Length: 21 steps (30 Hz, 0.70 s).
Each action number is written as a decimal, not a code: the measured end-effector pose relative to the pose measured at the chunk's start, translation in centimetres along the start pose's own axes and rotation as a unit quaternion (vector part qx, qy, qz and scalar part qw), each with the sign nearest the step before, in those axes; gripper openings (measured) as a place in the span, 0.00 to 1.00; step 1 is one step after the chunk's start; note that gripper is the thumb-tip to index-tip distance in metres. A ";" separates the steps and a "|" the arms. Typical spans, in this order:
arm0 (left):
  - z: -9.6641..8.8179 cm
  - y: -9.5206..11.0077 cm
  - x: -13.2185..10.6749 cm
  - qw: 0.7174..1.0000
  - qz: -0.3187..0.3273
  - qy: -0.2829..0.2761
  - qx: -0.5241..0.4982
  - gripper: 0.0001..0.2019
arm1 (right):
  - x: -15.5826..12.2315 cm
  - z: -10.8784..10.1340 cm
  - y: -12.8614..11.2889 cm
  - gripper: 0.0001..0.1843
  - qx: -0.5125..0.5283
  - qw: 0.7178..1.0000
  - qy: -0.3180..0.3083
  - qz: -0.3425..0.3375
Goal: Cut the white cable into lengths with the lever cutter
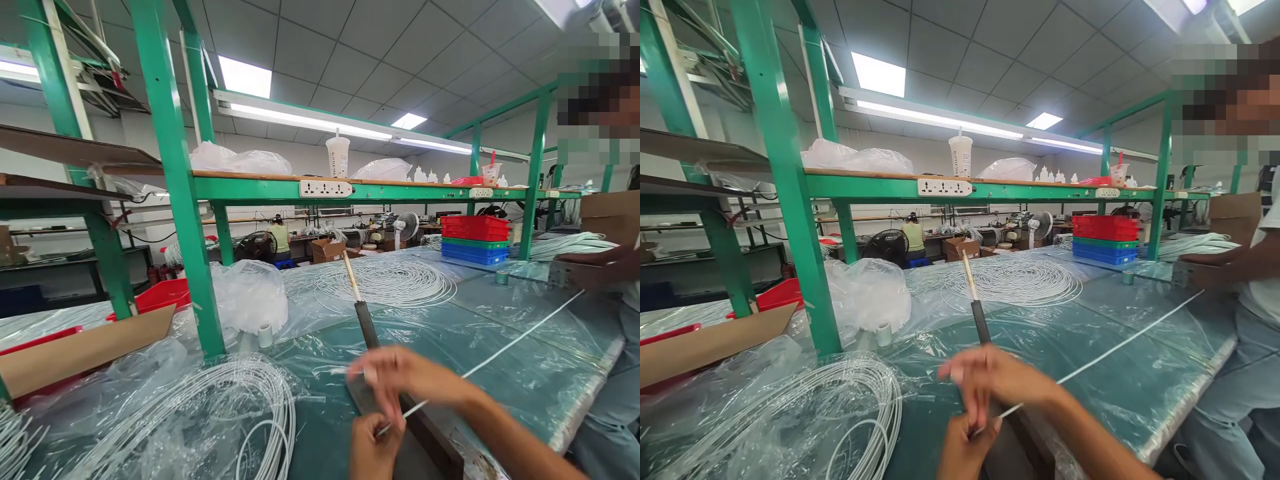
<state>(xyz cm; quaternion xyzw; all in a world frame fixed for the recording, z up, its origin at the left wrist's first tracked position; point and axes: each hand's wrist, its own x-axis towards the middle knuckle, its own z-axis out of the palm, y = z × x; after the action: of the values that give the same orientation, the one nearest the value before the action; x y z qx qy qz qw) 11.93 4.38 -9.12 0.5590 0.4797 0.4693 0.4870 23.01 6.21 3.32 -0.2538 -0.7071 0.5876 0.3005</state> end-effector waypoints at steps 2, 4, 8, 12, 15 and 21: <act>0.1 0.0 0.0 0.999 0.032 0.023 0.017 0.24 | 2.8 -3.0 -2.5 0.18 -0.040 0.983 0.180 0.004; 0.2 -0.1 0.2 0.997 0.056 0.051 0.026 0.25 | 6.4 -6.7 -3.8 0.16 -0.038 0.965 0.259 0.025; 0.4 -1.2 0.8 0.997 0.046 0.057 0.010 0.25 | 12.9 -11.7 -3.8 0.21 -0.004 0.953 0.287 0.100; 0.3 -2.9 1.8 0.999 0.010 0.042 0.010 0.22 | 16.1 -12.2 -2.9 0.25 0.032 0.951 0.267 0.154; 0.0 -3.6 2.2 0.999 -0.002 0.039 0.014 0.20 | 16.7 -11.8 -2.9 0.27 0.050 0.949 0.268 0.161; -0.4 -2.1 1.5 1.000 -0.005 0.027 -0.004 0.15 | 12.0 -12.1 -5.4 0.31 0.073 0.962 0.234 0.118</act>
<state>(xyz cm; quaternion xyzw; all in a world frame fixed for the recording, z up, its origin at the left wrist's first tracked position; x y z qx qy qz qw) 11.53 6.08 -11.12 0.5421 0.4936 0.4834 0.4783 23.43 22.01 11.70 -0.4432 -0.5375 0.5931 0.4036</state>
